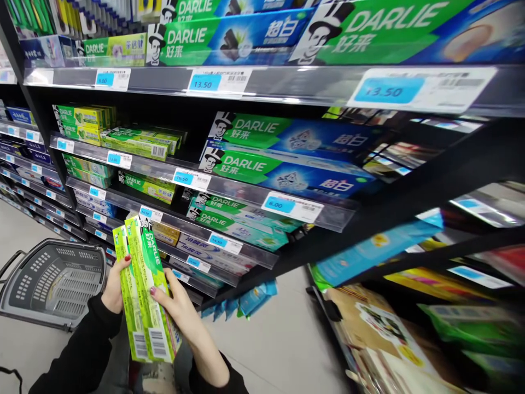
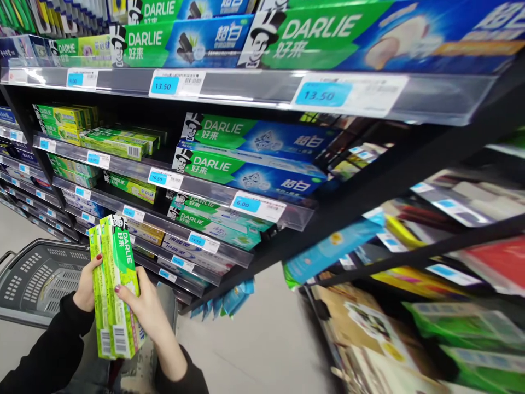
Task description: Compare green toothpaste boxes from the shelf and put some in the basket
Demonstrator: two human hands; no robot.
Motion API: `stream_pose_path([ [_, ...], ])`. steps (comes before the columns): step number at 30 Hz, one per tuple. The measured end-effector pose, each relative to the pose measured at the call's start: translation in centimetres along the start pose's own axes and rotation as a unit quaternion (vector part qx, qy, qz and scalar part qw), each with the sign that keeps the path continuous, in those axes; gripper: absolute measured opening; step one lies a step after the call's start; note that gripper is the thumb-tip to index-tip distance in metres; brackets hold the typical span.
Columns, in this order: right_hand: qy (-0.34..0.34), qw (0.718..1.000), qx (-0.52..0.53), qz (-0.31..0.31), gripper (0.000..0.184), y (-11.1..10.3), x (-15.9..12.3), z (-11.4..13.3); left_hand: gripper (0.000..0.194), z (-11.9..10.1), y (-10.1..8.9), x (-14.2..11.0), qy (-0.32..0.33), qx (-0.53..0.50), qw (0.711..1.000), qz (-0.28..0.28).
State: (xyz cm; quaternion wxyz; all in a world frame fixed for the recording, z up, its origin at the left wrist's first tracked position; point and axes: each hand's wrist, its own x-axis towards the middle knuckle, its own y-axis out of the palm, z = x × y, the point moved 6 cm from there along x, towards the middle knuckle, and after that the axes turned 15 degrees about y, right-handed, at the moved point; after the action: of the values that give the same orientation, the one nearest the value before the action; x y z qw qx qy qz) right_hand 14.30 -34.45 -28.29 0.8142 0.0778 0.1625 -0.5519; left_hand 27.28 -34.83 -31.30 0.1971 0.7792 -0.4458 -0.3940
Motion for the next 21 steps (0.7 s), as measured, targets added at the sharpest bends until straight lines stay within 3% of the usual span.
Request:
stream_pose_path([
  [4, -0.007, 0.996, 0.084, 0.009, 0.049, -0.3, -0.2, -0.8, 0.026, 0.0, -0.1, 0.3, -0.03, -0.007, 0.999, 0.022],
  [7, 0.011, 0.979, 0.197, 0.05, 0.051, -0.7, -0.6, -1.2, 0.039, 0.3, 0.1, 0.8, -0.073, -0.068, 0.991, 0.088],
  [10, 0.03, 0.962, 0.264, 0.061, 0.065, -1.4, -0.8, -1.9, 0.05, 0.6, 0.1, 1.5, -0.113, -0.171, 0.967, 0.151],
  [13, 0.043, 0.96, 0.271, 0.057, 0.071, -2.0, -1.0, -2.8, 0.06, 1.7, -0.6, 1.8, -0.186, -0.254, 0.935, 0.16],
  [17, 0.056, 0.963, 0.262, -0.034, 0.063, -3.0, -1.7, -3.6, 0.08, 2.4, -1.2, 1.7, -0.21, -0.28, 0.919, 0.18],
  [21, 0.022, 0.977, 0.117, -0.178, 0.06, -4.3, -2.1, -2.8, 0.076, 2.4, -1.2, 1.2, -0.199, -0.244, 0.927, 0.204],
])
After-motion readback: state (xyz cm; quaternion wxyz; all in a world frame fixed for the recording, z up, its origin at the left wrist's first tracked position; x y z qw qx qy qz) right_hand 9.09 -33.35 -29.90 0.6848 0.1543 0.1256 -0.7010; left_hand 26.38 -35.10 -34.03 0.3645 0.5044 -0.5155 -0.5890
